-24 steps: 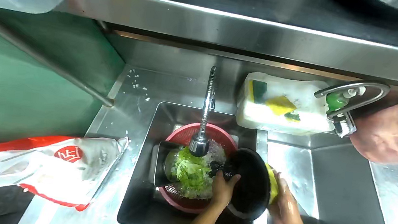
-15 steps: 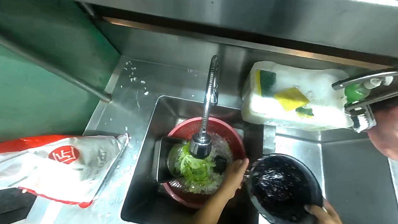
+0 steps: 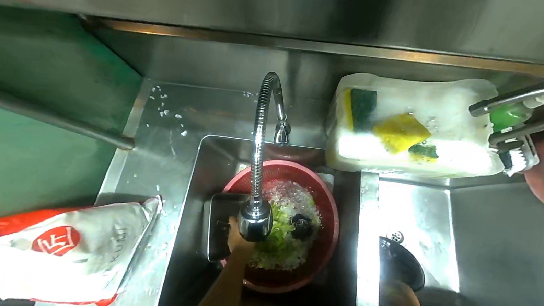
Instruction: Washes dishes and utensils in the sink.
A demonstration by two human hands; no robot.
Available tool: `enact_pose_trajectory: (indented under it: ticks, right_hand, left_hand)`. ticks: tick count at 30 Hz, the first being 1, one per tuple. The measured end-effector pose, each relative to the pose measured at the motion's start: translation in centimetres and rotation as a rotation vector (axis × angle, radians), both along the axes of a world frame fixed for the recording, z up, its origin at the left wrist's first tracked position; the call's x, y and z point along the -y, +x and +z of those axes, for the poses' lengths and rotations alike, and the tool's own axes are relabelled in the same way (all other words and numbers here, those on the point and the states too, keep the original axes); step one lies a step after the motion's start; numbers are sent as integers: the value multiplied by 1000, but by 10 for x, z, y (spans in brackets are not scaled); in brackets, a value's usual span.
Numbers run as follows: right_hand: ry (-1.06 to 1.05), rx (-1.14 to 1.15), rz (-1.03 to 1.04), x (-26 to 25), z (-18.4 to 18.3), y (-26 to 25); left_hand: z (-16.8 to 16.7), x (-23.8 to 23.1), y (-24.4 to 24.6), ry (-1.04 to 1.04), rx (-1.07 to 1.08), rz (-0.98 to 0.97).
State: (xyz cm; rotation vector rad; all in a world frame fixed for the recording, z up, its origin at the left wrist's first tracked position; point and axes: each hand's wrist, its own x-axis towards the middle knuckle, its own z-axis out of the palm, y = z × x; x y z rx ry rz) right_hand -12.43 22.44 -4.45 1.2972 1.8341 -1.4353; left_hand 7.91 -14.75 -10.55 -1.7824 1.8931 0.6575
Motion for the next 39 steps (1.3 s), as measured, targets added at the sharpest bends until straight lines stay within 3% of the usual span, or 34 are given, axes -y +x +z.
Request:
enact_pose_trajectory:
  ticks: [2, 3, 5, 7, 9, 10, 12, 14, 16, 18, 20, 22, 24, 26, 28, 30, 31, 33, 34, 36, 39]
  right_hand:
    - [-83, 300, 44, 26, 64, -15]
    - [105, 22, 60, 34, 30, 2]
    - [7, -42, 239, 16, -11, -8]
    - [207, -47, 572, 5, -21, -28]
    - [415, -236, 874, -1, -7, -37]
    - [493, -368, 995, 0, 7, -39]
    - [566, -638, 1116, 8, 37, -37]
    - [503, -827, 1143, 28, 75, -27]
    - [351, -886, 1179, 53, 108, -9]
    - [204, -927, 1271, 81, 118, 11]
    - [226, -952, 1445, 108, 116, 30]
    - [316, -798, 1680, 132, 119, 45]
    - [193, -672, 1859, 147, 131, 58]
    - [-30, -770, 1913, 156, 142, 65]
    - [-2, -978, 1899, 161, 148, 63]
    - [323, -1251, 1754, 163, 136, 51]
    - [472, -1271, 1707, 163, 131, 44]
    - [623, -1070, 1760, 158, 132, 39]
    - [604, -913, 1831, 155, 137, 43]
    - [358, -639, 1968, 154, 152, 56]
    - [-72, -719, 1895, 162, 165, 66]
  left_hand:
    - [8, -4, 4, -101, -96, -46]
    - [17, -4, 8, -196, -210, -69]
    - [44, -3, 17, -351, -412, -218]
    - [73, -6, 20, -503, -581, -410]
    - [90, -15, 19, -580, -713, -415]
    - [96, -21, 15, -512, -733, -255]
    - [102, -31, 1, -288, -748, 312]
    - [100, -45, -10, -87, -824, 733]
    - [99, -76, -15, 96, -943, 835]
    - [109, -105, -25, 291, -1102, 852]
    - [137, -124, -38, 529, -1183, 851]
    - [163, -132, -47, 685, -1256, 833]
    - [180, -124, -43, 787, -1328, 727]
    - [193, -110, -33, 923, -1330, 574]
    - [207, -102, -23, 1020, -1275, 462]
    - [223, -99, -23, 977, -1218, 380]
    - [226, -97, -25, 910, -1205, 333]
    - [224, -90, -26, 734, -1201, 229]
    - [221, -85, -26, 661, -1230, 211]
    - [217, -79, -26, 555, -1268, 211]
    - [215, -94, -30, 460, -1293, 206]
